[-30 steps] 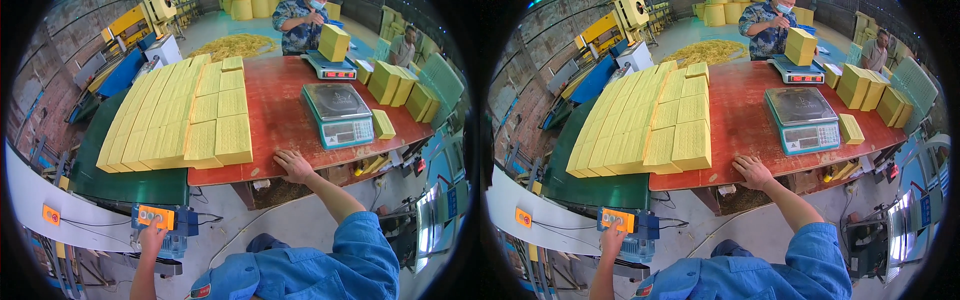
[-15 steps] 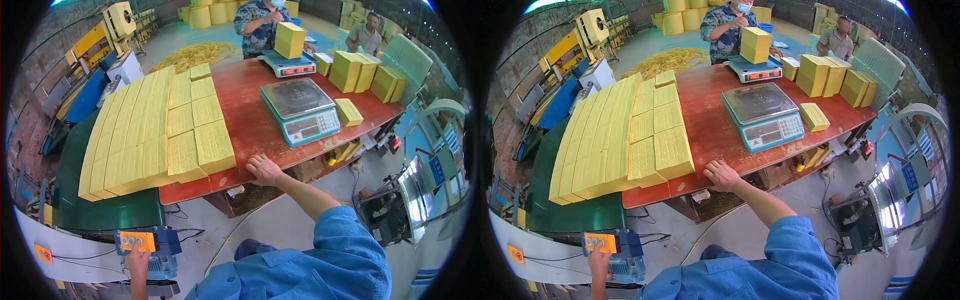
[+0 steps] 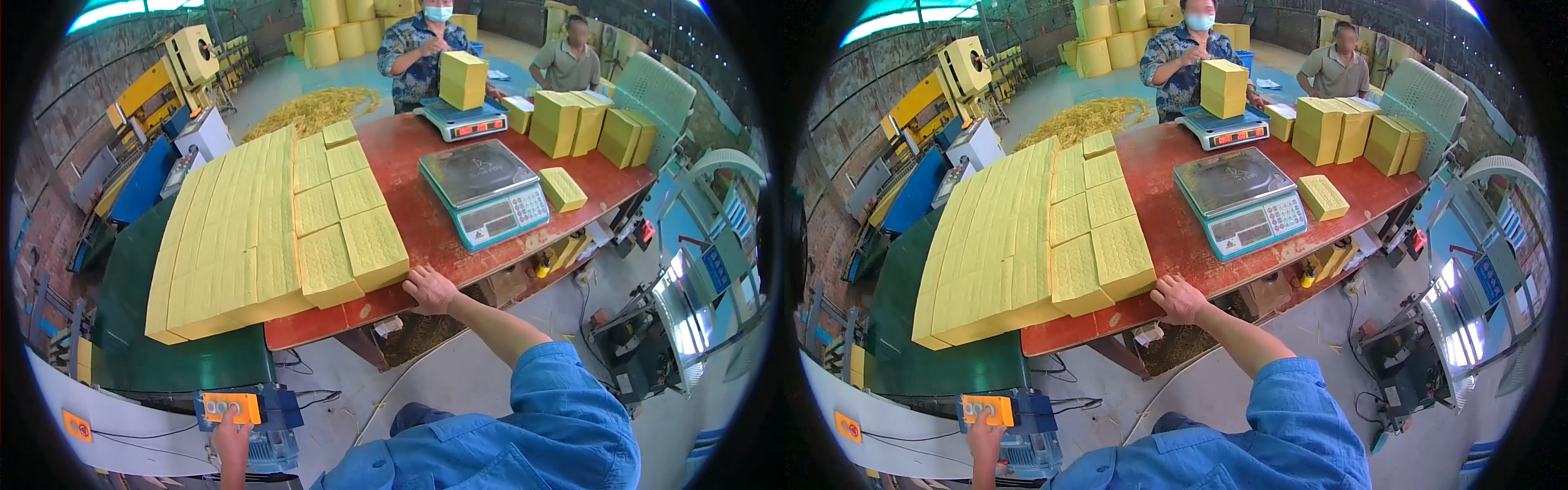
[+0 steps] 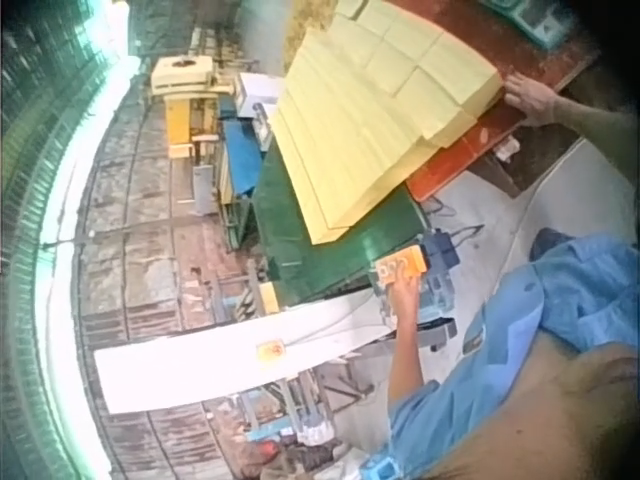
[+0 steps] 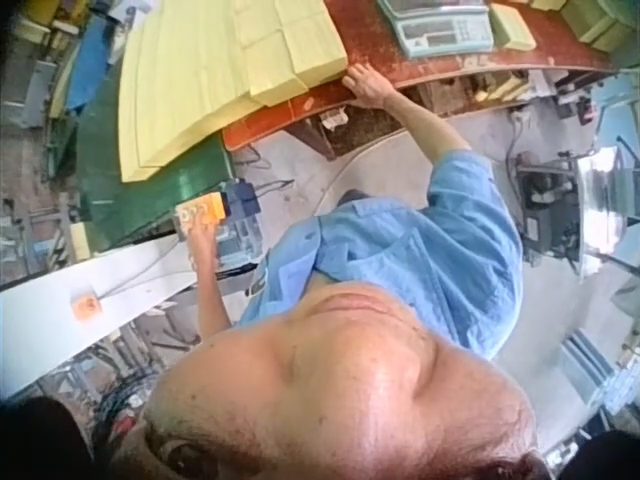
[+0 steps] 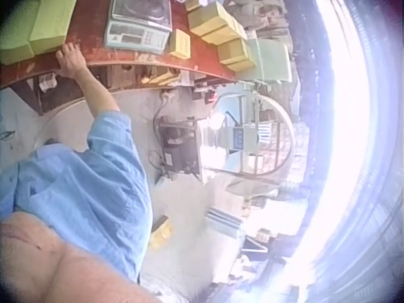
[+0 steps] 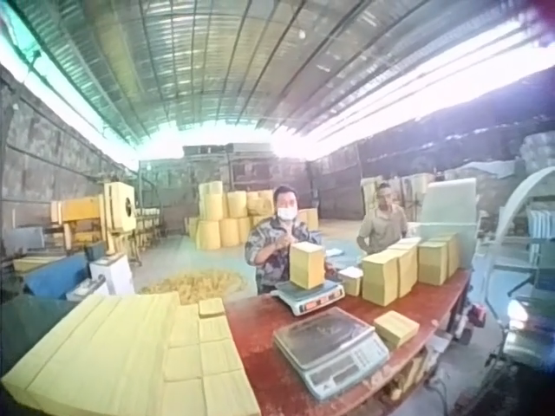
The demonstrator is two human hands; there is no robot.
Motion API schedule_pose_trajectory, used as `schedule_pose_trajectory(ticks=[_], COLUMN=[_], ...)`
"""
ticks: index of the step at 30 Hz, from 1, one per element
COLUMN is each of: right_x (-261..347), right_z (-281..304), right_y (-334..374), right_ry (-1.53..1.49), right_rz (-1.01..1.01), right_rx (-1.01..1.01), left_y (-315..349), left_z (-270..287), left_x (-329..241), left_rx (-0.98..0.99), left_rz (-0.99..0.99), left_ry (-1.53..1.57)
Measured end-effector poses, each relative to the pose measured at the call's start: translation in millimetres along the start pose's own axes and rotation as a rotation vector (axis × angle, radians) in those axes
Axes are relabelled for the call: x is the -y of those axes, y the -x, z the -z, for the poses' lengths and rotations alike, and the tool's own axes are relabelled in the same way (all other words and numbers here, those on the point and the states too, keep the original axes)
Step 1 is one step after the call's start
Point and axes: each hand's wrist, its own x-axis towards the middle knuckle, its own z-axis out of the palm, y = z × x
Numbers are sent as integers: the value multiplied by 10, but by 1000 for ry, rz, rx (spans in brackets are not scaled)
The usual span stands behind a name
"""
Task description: Weigh yellow paper pulp blocks on a digital scale and organize them on a workbench.
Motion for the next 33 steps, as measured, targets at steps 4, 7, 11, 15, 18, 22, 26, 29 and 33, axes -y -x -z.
schedule_pose_trajectory(ticks=[4,7,11,15,18,22,26,29,33], right_x=[14,129,799,601,-344,-503,48,210,238], right_z=[72,56,-358,310,930,870,-4,-416,-499], right_y=[4,105,503,892,1176,1310,1440,1392,1261], right_ry=[37,-29,-222,-2182,-1939,-1848,-2247,-2271,-2288], right_rz=[-44,-162,-448,-841,-672,-685,-1091,-1263,-1198], right_rx=[14,-28,-544,-684,-1408,-1226,-839,-735,-466], left_y=[-4,-88,-66,21,55,33,-121,-281,-605], left_z=[24,-79,-95,5,42,138,182,389,677], left_x=[-35,39,72,-43,8,-49,-172,-387,-1882], left_rx=[-90,-51,-88,-90,-77,17,28,70,-171], left_rz=[-79,-35,-74,-42,-65,5,-37,-57,-98], left_ry=[54,117,10,8,-11,-22,-75,-108,-98])
